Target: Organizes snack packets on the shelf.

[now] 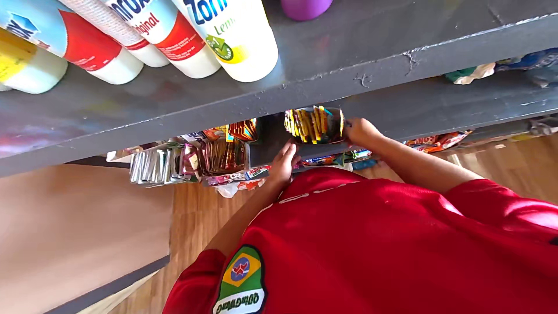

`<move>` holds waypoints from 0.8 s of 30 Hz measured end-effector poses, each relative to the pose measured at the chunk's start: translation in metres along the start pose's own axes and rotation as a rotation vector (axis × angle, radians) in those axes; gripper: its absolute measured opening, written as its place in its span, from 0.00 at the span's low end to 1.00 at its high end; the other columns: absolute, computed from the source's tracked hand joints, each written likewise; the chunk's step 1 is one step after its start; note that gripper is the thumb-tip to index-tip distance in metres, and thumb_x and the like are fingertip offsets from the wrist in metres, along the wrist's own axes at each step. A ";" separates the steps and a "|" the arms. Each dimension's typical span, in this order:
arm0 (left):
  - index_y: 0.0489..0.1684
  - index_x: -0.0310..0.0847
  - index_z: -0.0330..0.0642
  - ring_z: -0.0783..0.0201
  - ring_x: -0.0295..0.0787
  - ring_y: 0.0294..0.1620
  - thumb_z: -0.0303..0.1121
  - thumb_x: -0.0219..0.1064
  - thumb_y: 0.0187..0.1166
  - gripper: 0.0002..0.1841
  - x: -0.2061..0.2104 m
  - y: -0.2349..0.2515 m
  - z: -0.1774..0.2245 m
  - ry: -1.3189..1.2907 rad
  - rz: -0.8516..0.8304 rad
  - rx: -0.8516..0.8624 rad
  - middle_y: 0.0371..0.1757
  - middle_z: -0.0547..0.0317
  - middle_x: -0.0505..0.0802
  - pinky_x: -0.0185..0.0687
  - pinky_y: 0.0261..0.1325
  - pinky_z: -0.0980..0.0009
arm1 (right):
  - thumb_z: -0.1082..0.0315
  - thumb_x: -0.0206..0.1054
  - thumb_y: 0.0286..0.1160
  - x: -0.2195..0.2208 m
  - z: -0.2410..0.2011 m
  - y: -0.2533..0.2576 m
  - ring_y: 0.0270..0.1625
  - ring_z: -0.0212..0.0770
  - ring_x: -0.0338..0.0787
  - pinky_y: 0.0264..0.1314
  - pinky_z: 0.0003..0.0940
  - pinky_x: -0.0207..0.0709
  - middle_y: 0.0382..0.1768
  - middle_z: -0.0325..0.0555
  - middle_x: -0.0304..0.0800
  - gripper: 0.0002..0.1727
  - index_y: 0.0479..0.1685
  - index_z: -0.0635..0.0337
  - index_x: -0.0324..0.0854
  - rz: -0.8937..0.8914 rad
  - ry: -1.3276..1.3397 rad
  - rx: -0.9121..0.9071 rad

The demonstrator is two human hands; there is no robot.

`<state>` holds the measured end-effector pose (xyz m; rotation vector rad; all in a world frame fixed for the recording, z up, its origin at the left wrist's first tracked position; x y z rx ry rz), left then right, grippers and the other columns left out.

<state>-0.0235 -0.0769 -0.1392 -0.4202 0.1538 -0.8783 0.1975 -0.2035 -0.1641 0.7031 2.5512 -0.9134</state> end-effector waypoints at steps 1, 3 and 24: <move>0.92 0.53 0.42 0.56 0.69 0.85 0.42 0.43 0.95 0.28 0.005 0.007 0.002 0.017 -0.039 0.004 0.90 0.49 0.66 0.70 0.82 0.57 | 0.59 0.50 0.91 -0.007 0.002 0.002 0.39 0.55 0.92 0.49 0.60 0.84 0.44 0.62 0.91 0.21 0.65 0.65 0.81 0.023 0.005 0.004; 0.92 0.52 0.43 0.56 0.68 0.85 0.44 0.44 0.95 0.29 0.014 0.019 0.007 0.033 -0.073 0.006 0.90 0.49 0.65 0.70 0.82 0.57 | 0.59 0.49 0.92 -0.018 0.002 0.007 0.40 0.55 0.92 0.50 0.59 0.84 0.45 0.62 0.91 0.22 0.67 0.64 0.80 0.062 0.029 -0.004; 0.94 0.46 0.50 0.54 0.72 0.82 0.38 0.58 0.89 0.35 0.000 0.016 0.013 0.179 -0.026 -0.010 0.92 0.52 0.62 0.77 0.75 0.53 | 0.68 0.65 0.83 -0.016 -0.024 -0.003 0.84 0.61 0.69 0.81 0.57 0.70 0.86 0.64 0.61 0.24 0.78 0.60 0.77 0.200 0.027 -0.323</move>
Point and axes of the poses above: each hand's wrist, its own y-axis towards the middle knuckle, its own x-axis out of the palm, z = x × y, the point moved 5 cm from there along y, towards the middle knuckle
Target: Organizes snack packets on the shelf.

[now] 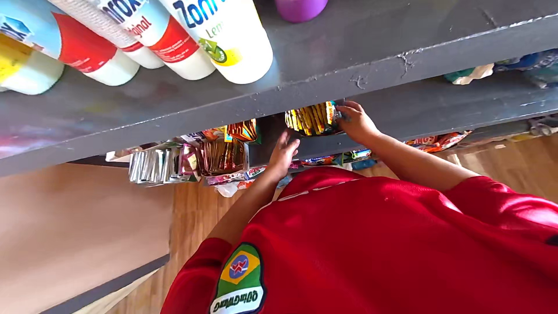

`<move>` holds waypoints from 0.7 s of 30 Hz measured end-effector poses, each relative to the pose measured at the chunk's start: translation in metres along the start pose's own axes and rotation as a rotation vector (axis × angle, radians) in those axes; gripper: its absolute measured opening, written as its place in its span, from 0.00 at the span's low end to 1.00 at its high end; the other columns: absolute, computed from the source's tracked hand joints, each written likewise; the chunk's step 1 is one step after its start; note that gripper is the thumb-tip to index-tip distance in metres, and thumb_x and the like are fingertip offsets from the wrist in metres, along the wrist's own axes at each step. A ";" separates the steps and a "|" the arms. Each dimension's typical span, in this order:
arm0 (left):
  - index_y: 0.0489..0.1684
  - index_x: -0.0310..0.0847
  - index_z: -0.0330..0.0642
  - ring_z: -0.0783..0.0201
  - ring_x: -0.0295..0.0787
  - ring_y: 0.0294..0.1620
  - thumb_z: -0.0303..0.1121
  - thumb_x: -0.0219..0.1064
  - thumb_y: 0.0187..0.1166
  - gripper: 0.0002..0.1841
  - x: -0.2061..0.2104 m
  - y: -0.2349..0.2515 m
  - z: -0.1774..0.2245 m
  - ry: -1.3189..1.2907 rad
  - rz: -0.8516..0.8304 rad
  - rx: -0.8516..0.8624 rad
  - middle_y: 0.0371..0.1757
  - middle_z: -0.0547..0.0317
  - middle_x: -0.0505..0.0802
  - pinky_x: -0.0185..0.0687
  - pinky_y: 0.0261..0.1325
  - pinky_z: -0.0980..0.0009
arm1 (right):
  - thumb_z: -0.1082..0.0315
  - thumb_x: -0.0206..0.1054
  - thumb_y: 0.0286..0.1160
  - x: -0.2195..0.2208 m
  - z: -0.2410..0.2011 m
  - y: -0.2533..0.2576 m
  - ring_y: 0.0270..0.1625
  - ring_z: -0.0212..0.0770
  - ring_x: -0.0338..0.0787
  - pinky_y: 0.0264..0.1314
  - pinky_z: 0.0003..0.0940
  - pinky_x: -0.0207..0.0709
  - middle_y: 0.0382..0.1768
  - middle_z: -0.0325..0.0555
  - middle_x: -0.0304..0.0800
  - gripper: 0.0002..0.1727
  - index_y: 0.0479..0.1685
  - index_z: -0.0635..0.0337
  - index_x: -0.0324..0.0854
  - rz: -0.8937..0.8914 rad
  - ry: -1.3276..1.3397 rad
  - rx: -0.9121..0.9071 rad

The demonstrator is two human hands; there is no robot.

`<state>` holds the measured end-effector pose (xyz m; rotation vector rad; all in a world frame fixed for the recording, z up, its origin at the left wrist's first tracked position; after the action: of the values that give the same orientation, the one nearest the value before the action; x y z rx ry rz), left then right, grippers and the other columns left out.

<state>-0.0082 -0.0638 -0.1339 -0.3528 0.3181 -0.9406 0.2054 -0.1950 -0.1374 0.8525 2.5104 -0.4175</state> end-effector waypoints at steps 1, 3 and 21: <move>0.95 0.44 0.50 0.54 0.72 0.82 0.37 0.57 0.89 0.35 0.001 0.000 0.000 -0.005 -0.027 0.017 0.92 0.52 0.61 0.77 0.75 0.54 | 0.68 0.65 0.83 0.000 -0.001 -0.002 0.84 0.61 0.70 0.81 0.57 0.70 0.86 0.63 0.61 0.23 0.77 0.60 0.78 -0.023 -0.006 -0.003; 0.96 0.42 0.48 0.55 0.74 0.81 0.35 0.54 0.90 0.35 0.005 -0.003 0.000 -0.013 -0.085 0.042 0.92 0.51 0.62 0.78 0.74 0.56 | 0.70 0.64 0.83 -0.001 -0.003 -0.007 0.83 0.60 0.71 0.80 0.57 0.70 0.87 0.61 0.61 0.21 0.75 0.59 0.80 -0.057 -0.033 -0.009; 0.85 0.64 0.35 0.59 0.90 0.56 0.29 0.56 0.88 0.25 -0.014 -0.031 -0.037 0.111 -0.008 0.030 0.68 0.42 0.86 0.85 0.60 0.62 | 0.68 0.58 0.88 -0.023 0.027 -0.038 0.74 0.58 0.82 0.75 0.52 0.78 0.83 0.64 0.68 0.25 0.82 0.64 0.69 0.165 0.026 0.077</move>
<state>-0.0540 -0.0749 -0.1526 -0.2750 0.4040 -0.9737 0.2059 -0.2461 -0.1435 1.0923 2.4369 -0.4529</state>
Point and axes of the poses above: each hand's wrist, its own y-axis towards the middle knuckle, its own x-axis out of the palm, z = x × y, the point moved 5 cm from there along y, towards the middle knuckle
